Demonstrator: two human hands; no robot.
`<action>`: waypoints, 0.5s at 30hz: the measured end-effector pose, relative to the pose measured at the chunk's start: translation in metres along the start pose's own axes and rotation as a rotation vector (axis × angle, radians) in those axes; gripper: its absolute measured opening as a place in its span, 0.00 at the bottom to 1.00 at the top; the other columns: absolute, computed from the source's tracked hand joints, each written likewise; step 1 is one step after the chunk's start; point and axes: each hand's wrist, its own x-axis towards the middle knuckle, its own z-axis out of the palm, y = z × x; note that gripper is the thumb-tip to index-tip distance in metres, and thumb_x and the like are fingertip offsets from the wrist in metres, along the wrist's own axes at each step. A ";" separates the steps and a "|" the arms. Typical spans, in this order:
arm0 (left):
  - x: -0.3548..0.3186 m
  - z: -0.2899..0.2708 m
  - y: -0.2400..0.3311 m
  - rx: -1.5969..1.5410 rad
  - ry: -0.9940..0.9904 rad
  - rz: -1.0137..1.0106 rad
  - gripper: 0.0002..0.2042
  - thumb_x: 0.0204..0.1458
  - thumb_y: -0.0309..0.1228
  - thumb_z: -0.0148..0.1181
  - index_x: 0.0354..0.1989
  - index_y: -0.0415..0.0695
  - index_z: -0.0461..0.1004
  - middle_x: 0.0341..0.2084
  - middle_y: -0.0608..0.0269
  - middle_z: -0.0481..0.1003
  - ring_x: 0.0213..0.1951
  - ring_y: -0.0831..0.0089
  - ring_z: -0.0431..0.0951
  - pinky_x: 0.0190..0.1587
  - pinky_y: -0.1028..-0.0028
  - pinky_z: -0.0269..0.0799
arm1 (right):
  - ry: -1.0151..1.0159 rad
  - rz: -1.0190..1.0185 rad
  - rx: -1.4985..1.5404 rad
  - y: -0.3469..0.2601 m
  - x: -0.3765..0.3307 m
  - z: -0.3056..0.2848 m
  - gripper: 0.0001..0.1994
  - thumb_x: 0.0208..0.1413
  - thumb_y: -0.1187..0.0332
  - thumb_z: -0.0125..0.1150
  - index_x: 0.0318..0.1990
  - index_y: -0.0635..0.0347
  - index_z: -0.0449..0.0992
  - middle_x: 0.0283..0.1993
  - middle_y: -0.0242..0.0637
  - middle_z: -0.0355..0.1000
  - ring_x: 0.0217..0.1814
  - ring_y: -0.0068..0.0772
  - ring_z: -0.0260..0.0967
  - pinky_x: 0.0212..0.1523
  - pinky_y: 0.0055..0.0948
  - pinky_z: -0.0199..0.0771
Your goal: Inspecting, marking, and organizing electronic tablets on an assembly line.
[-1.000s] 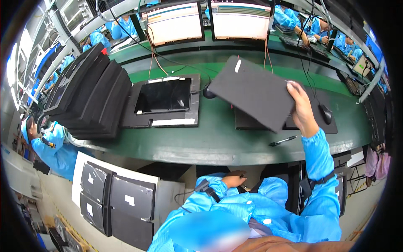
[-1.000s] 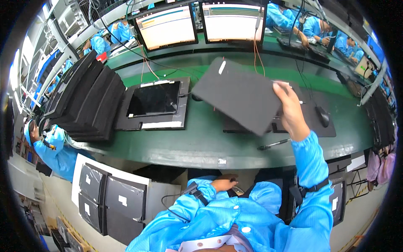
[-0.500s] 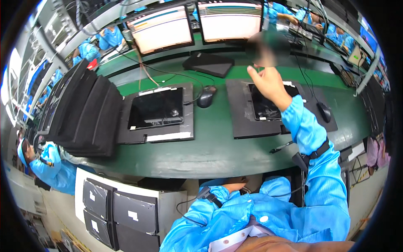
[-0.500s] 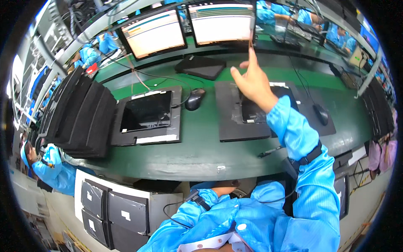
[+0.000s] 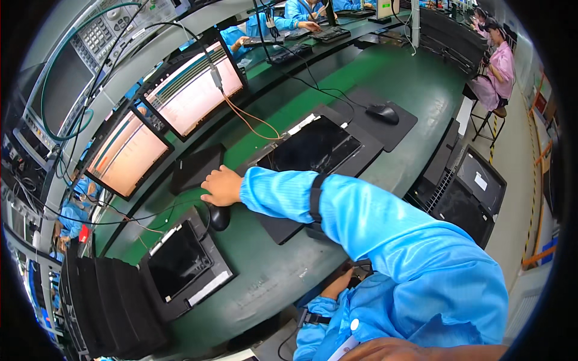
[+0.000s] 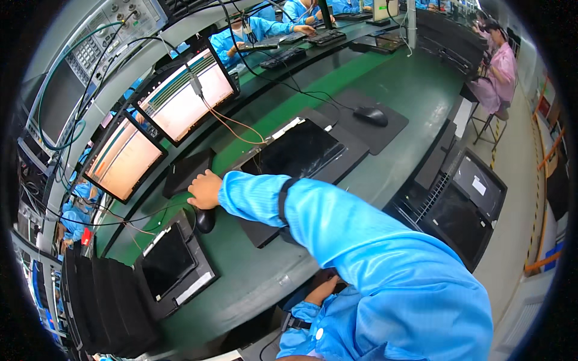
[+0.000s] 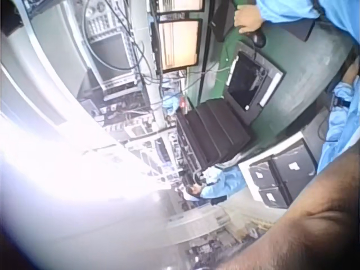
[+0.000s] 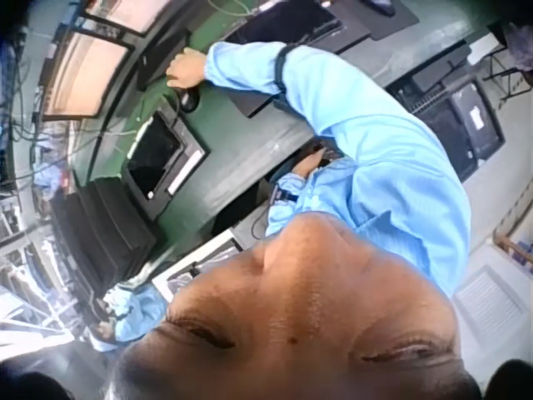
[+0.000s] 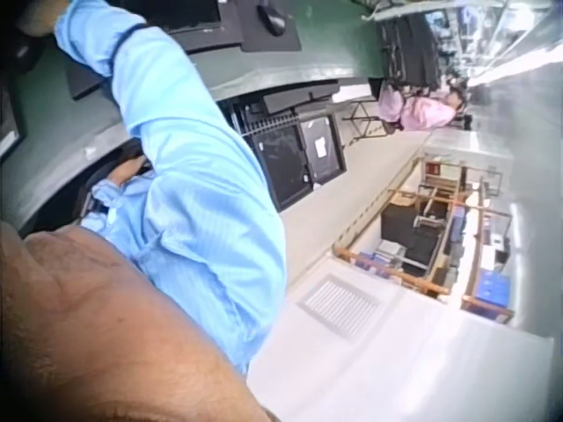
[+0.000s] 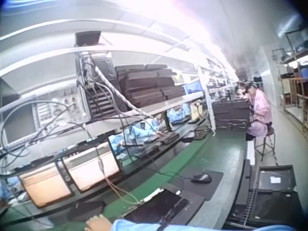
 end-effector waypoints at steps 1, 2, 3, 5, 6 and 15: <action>0.001 -0.004 -0.001 -0.007 -0.062 -0.002 0.19 0.57 0.39 0.57 0.52 0.40 0.76 0.49 0.44 0.78 0.49 0.51 0.78 0.53 0.59 0.72 | 0.037 -0.021 0.016 0.002 0.011 0.004 0.24 0.62 0.48 0.51 0.52 0.58 0.77 0.47 0.43 0.75 0.55 0.47 0.69 0.60 0.51 0.61; -0.001 -0.005 -0.002 0.013 -0.078 -0.022 0.19 0.57 0.39 0.57 0.52 0.40 0.76 0.49 0.44 0.78 0.50 0.51 0.78 0.53 0.59 0.72 | -0.063 0.076 0.020 0.005 0.021 0.005 0.25 0.63 0.47 0.50 0.54 0.59 0.75 0.50 0.45 0.75 0.58 0.47 0.68 0.61 0.52 0.60; 0.000 -0.008 -0.003 0.021 -0.076 -0.021 0.19 0.57 0.39 0.57 0.52 0.40 0.76 0.49 0.44 0.77 0.50 0.51 0.78 0.54 0.59 0.71 | -0.204 0.211 0.008 0.008 0.025 0.003 0.26 0.64 0.47 0.49 0.57 0.59 0.73 0.53 0.46 0.74 0.60 0.47 0.67 0.63 0.52 0.59; -0.001 -0.014 -0.005 0.045 -0.066 -0.012 0.19 0.58 0.38 0.57 0.52 0.40 0.76 0.50 0.44 0.77 0.51 0.51 0.77 0.54 0.59 0.71 | -0.161 0.269 0.021 0.016 0.017 -0.009 0.28 0.64 0.47 0.49 0.60 0.60 0.70 0.57 0.47 0.72 0.65 0.49 0.64 0.65 0.56 0.56; -0.001 -0.017 -0.005 0.058 -0.058 -0.004 0.19 0.58 0.38 0.57 0.52 0.40 0.76 0.50 0.44 0.77 0.51 0.51 0.77 0.55 0.59 0.71 | -0.104 0.206 0.034 0.020 0.004 -0.019 0.28 0.64 0.48 0.50 0.60 0.61 0.70 0.57 0.47 0.72 0.64 0.49 0.64 0.65 0.55 0.57; 0.010 -0.023 0.006 0.264 0.045 0.135 0.18 0.59 0.37 0.56 0.52 0.39 0.76 0.52 0.44 0.76 0.54 0.50 0.75 0.57 0.60 0.70 | 0.371 0.385 0.196 0.085 -0.433 -0.165 0.18 0.59 0.59 0.63 0.52 0.60 0.77 0.49 0.45 0.76 0.53 0.47 0.73 0.54 0.40 0.73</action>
